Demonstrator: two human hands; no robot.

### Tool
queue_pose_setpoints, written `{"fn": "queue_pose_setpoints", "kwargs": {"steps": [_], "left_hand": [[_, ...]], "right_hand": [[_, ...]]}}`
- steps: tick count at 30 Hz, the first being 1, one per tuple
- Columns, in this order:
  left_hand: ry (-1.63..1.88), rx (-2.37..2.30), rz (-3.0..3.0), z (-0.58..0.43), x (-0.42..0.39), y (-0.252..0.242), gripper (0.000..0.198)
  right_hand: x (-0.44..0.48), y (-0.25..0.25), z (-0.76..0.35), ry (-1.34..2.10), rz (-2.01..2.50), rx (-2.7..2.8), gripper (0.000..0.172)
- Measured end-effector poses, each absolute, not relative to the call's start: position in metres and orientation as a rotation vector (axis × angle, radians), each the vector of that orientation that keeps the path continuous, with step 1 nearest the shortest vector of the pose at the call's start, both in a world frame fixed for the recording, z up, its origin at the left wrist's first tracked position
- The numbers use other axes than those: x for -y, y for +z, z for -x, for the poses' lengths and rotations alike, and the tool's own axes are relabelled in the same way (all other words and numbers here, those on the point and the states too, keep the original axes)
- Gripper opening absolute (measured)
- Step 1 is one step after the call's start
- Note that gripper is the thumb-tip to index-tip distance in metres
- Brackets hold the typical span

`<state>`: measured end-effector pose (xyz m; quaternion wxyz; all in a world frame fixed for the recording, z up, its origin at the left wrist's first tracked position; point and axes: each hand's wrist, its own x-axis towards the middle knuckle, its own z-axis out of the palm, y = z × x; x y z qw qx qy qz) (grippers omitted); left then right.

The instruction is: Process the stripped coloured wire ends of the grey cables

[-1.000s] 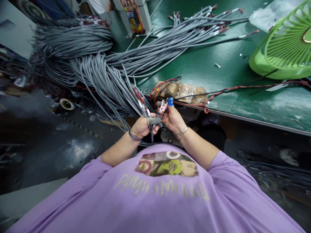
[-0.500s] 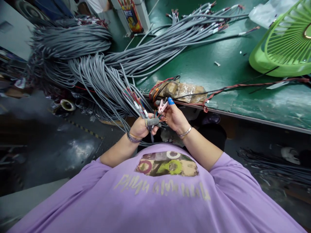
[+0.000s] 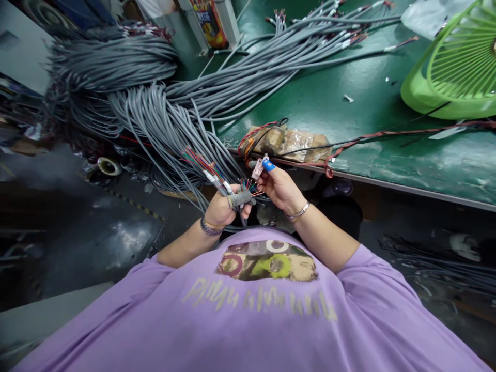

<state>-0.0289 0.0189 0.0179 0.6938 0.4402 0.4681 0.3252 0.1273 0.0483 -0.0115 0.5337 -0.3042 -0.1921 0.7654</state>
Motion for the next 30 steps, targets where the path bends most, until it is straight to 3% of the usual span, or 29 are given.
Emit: {"fn": "queue_pose_setpoints", "kwargs": {"steps": [14,25,30], "left_hand": [[0.798,-1.112,-0.922,0.013,-0.023,0.019,0.029],[0.823,-1.093,-0.918,0.02,-0.013,0.02,0.038],[0.845,-1.061,-0.907,0.022,-0.013,0.021,0.037]], "right_hand": [[-0.059,-0.003,-0.122,1.754,0.802,0.404,0.039],[-0.054,-0.013,-0.129,1.895,0.72,0.395,0.051],[-0.056,-0.01,-0.129,1.843,0.75,0.445,0.045]]}}
